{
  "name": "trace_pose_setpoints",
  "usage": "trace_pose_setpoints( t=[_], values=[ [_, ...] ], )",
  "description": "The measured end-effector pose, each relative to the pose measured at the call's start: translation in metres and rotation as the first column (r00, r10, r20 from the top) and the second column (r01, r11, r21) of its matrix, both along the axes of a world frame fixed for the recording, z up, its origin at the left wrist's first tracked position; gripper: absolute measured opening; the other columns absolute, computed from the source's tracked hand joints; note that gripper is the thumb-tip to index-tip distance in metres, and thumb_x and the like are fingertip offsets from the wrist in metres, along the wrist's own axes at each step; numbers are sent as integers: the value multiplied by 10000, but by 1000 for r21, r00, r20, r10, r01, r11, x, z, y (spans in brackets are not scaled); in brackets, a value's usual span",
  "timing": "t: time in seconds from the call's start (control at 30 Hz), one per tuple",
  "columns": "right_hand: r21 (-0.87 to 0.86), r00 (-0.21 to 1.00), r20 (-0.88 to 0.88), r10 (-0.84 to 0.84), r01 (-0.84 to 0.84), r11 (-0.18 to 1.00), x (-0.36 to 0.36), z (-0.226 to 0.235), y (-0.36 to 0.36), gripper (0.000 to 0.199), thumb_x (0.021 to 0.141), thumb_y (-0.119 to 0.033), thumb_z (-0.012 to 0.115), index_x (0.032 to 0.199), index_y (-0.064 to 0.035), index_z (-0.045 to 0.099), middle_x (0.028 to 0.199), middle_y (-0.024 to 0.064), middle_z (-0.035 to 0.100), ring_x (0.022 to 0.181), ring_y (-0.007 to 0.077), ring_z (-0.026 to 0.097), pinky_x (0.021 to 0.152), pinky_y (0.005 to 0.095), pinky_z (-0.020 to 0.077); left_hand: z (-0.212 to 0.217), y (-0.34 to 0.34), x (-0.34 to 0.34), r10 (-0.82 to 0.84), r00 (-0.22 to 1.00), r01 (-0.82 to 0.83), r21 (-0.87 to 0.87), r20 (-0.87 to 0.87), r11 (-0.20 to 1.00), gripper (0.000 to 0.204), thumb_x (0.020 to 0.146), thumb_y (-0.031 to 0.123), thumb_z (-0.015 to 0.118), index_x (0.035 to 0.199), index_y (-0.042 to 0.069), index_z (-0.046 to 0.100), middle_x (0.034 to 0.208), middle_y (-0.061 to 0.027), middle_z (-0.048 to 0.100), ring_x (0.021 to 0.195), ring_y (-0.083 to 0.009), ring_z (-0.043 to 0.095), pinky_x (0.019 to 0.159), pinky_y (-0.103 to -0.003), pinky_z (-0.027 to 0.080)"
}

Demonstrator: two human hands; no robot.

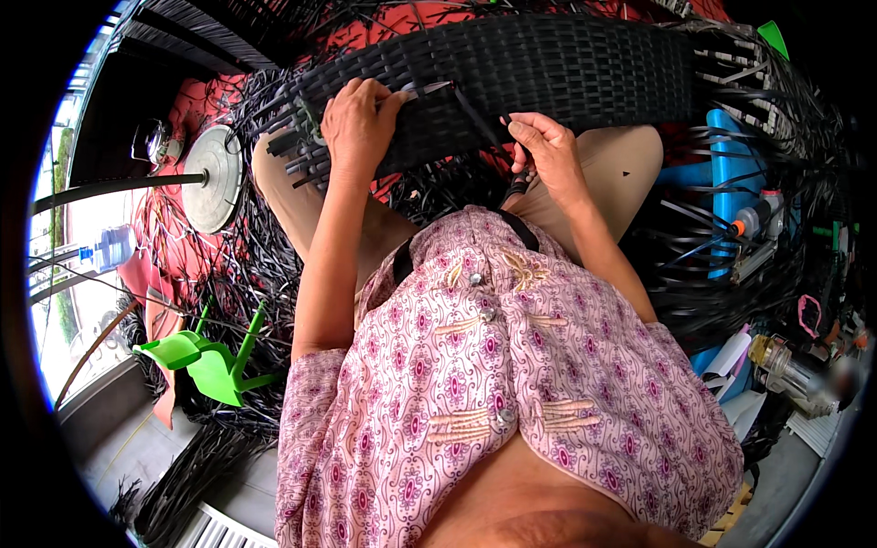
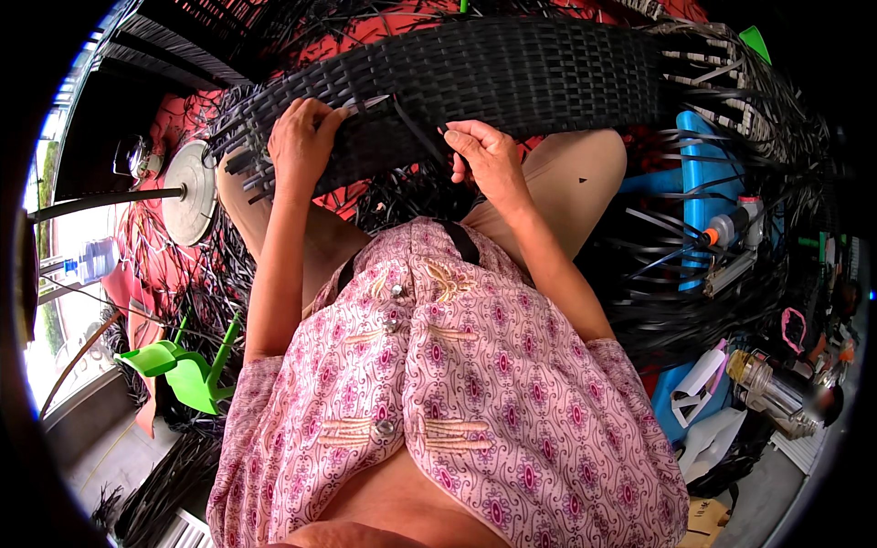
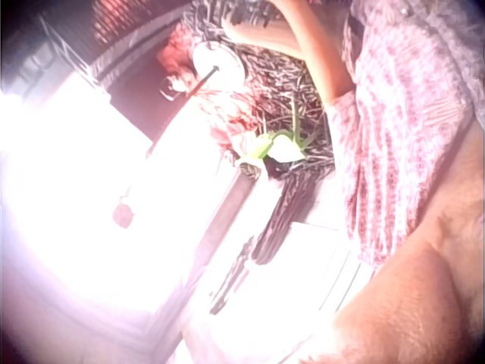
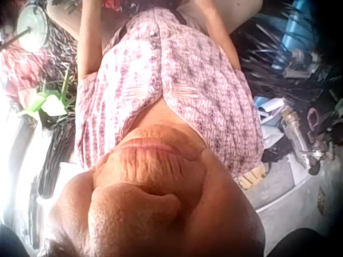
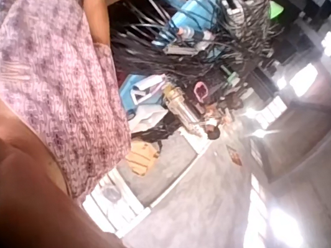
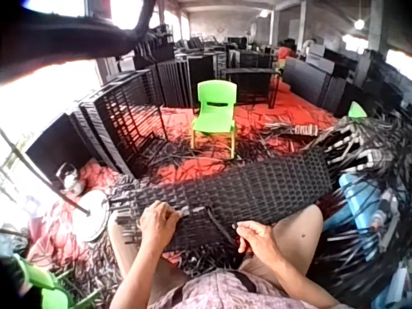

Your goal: The person sits on the floor and weaves black plastic strips into a rectangular furniture frame. They use a metal tool to tuck and tighten the strips, occasionally using pliers to cut excess material. The person works on the frame, adjusting the weave and ensuring the strips are secure.

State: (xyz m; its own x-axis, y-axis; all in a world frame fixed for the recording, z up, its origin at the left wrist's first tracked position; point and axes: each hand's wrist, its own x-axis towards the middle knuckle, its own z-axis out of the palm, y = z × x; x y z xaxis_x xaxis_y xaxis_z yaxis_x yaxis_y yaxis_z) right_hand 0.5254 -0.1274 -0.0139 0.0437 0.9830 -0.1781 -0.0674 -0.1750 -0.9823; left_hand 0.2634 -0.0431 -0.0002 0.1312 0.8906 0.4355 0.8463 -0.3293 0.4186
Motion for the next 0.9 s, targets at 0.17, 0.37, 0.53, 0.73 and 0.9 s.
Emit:
trace_pose_setpoints(
  t=[0.17,0.37,0.53,0.73,0.9],
  values=[
    [54,927,366,82,-109,993,-20,28,18,224,940,-230,692,1038,-32,730,629,82,649,557,141,633,523,306,504,7,-9,19,92,992,-64,283,-88,957,242,809,266,779,979,115,698,1007,-36,628,1035,-251,568,939,-412,373],
    [464,672,692,-264,-134,876,-40,30,46,181,925,-262,665,891,-93,721,766,153,705,685,354,694,612,432,542,-20,-49,49,-251,968,248,163,2,955,446,817,147,730,1250,96,637,1233,-97,588,1137,-274,552,978,-414,393],
    [432,413,861,-296,-288,855,-59,40,55,194,905,-227,640,789,-71,655,704,146,695,639,345,692,595,452,550,-36,-56,51,-321,936,338,117,-146,934,498,775,186,750,1251,89,642,1419,-108,505,1336,-265,453,1085,-463,322],
    [363,302,914,-272,-304,881,-71,46,61,204,900,-204,626,761,-56,644,673,174,681,634,360,693,599,471,554,-24,-57,41,-407,913,406,116,-20,906,335,793,146,732,1114,56,692,1323,-105,580,1256,-262,527,1047,-443,369],
    [309,359,920,-158,-412,857,-64,38,79,197,927,-237,623,846,-66,677,768,168,701,749,380,689,693,481,539,-20,-44,22,-322,946,306,203,49,930,244,819,93,714,1062,82,691,1159,-74,645,1096,-285,591,972,-426,410]
  ],
)
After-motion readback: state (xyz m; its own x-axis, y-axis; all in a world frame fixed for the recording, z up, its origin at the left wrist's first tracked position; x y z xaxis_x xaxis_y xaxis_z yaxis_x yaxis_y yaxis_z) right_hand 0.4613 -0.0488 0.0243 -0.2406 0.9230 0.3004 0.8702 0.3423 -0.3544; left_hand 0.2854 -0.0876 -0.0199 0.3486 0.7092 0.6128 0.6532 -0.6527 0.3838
